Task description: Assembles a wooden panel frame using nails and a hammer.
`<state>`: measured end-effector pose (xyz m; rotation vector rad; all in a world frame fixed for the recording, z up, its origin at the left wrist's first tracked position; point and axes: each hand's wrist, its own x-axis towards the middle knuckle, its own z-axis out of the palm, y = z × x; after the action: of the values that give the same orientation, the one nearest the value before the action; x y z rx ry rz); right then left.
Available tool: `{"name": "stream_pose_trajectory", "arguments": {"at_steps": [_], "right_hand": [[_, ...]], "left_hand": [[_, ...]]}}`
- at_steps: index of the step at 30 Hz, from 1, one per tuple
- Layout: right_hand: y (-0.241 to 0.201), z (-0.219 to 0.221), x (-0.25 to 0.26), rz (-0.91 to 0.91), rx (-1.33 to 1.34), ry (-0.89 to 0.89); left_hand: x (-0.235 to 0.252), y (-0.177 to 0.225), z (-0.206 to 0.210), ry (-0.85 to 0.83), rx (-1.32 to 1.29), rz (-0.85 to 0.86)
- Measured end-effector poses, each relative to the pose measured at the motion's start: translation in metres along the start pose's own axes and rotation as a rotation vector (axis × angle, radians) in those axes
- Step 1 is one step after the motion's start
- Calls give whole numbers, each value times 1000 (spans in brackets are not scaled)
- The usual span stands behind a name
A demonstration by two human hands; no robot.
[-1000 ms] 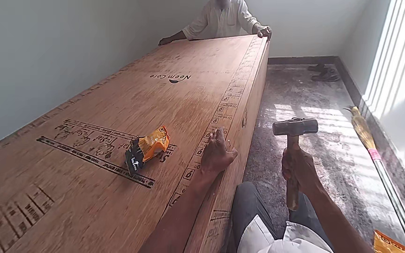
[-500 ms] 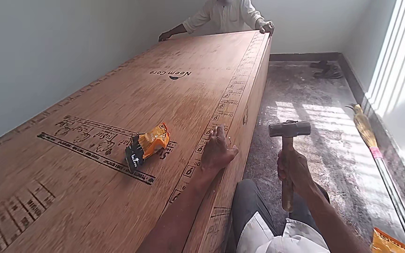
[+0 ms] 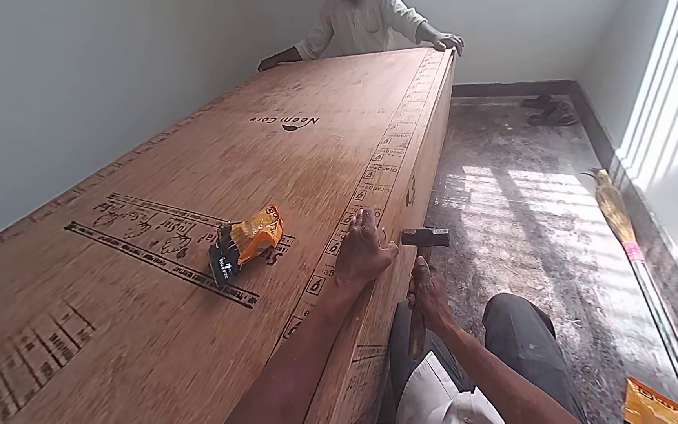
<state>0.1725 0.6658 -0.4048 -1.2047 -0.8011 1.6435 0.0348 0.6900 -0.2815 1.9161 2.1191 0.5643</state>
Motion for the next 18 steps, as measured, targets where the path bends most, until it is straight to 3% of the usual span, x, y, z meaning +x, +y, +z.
{"name": "stream_pose_trajectory", "arguments": {"at_steps": [18], "right_hand": [[-7,-5,1,20,180,100]], "left_hand": [[-1,2,-1,-13,9,-4]]}}
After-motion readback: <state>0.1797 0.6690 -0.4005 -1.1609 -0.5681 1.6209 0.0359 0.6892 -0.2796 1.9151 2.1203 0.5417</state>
